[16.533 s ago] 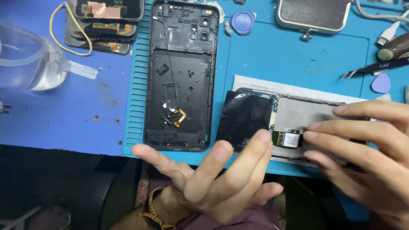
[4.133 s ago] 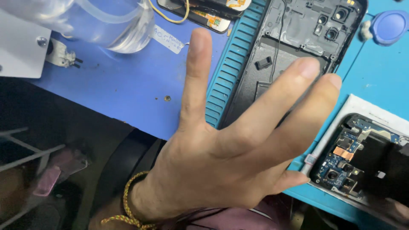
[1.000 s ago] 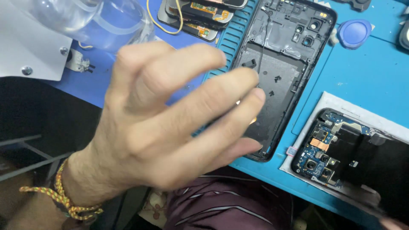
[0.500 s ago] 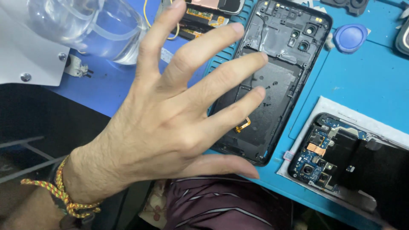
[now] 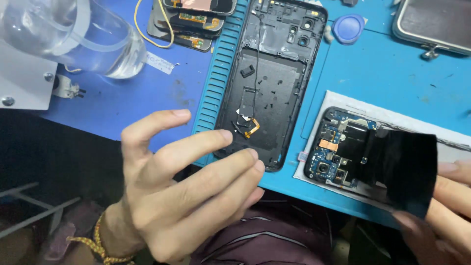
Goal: Repairing a mobile phone by installing a battery and assembling the screen and chassis.
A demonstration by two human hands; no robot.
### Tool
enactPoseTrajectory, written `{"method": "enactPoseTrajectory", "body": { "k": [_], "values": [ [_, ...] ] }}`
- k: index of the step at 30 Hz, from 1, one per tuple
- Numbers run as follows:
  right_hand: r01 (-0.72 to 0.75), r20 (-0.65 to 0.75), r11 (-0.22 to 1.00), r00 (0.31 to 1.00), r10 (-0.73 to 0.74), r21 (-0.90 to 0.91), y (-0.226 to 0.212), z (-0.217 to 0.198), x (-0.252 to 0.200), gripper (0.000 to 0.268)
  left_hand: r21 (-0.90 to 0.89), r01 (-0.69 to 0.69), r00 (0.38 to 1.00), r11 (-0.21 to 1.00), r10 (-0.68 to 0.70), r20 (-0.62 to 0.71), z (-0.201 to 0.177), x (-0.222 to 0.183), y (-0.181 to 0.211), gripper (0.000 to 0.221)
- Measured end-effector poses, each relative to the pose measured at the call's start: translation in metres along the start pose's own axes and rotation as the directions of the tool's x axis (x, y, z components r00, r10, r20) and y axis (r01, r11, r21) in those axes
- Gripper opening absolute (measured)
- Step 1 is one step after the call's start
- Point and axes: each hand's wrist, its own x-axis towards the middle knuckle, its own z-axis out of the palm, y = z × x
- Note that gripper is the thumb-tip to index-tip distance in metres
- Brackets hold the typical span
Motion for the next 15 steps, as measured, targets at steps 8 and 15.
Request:
{"method": "enactPoseTrajectory", "body": {
  "k": [8, 15],
  "values": [
    [0.246, -0.057, 0.964, 0.966, -0.252, -0.098, -0.092, -0.08, 0.114, 0.03, -0.043, -0.031, 0.998, 0.999, 0.029, -0.047, 0.007, 0.018, 0.025, 0.027],
    [0.364, -0.245, 0.928, 0.895, -0.373, -0.082, -0.098, -0.061, 0.113, 0.021, -0.133, -0.19, 0.982, 0.973, 0.188, -0.028, 0.033, 0.045, 0.03, 0.035]
  ]
}}
